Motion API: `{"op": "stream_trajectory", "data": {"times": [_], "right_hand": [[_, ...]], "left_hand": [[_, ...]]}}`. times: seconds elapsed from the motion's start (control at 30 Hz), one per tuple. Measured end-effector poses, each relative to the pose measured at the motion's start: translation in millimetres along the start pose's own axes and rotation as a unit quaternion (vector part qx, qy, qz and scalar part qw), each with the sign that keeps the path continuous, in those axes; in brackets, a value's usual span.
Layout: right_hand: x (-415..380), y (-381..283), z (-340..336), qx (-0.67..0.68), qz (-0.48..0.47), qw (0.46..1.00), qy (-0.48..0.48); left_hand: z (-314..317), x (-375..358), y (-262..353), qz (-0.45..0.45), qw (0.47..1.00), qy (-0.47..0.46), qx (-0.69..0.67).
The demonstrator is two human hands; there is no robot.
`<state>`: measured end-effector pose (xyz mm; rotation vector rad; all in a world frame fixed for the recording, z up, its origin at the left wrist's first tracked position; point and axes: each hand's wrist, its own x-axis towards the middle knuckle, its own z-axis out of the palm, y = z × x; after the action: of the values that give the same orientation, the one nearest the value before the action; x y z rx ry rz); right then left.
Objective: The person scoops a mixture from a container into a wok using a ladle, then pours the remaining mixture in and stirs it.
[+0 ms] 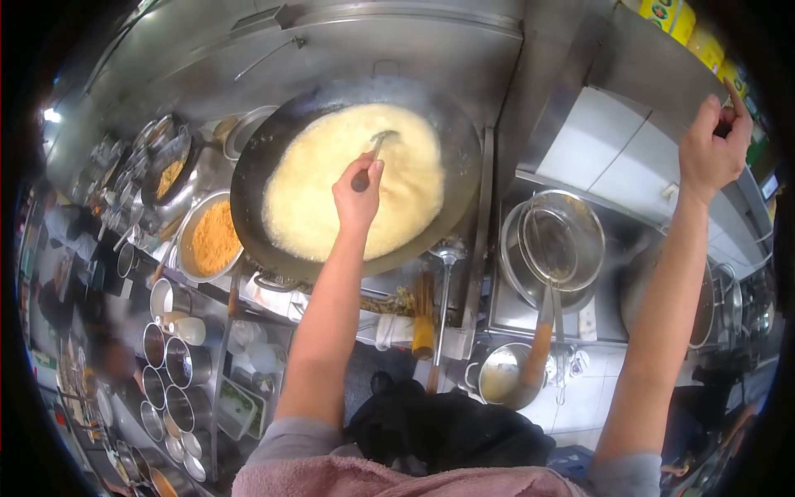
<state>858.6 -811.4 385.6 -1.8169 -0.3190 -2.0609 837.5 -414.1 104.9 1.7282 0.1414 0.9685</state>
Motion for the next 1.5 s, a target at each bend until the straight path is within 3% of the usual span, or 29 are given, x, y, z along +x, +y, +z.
{"op": "stream_trajectory", "data": {"times": [0.27,0.73,0.87,1.1,1.33,1.43,1.5], "right_hand": [[-1,1,0,-0.002,0.009,1.0,-0.008],[6,-5,-10,0.025,0.018,0.997,-0.068],[8,-5,-17,0.069,0.03,0.99,-0.116],[21,-5,-32,0.12,0.071,0.966,-0.22],[27,-2,-28,0.103,0.088,0.961,-0.243],[27,-3,-30,0.105,0.085,0.96,-0.246],[27,-2,-29,0.105,0.081,0.961,-0.241]], "left_hand": [[-3,18,-18,0.094,0.994,-0.006,0.063],[-51,-76,22,0.132,0.988,0.002,0.082],[-70,-105,47,0.082,0.991,-0.037,0.097],[-98,-151,86,0.1,0.988,0.006,0.114],[-134,-174,120,0.076,0.991,0.012,0.113],[-151,-185,140,0.003,0.994,-0.025,0.11],[-160,-195,153,0.013,0.995,-0.029,0.098]]}}
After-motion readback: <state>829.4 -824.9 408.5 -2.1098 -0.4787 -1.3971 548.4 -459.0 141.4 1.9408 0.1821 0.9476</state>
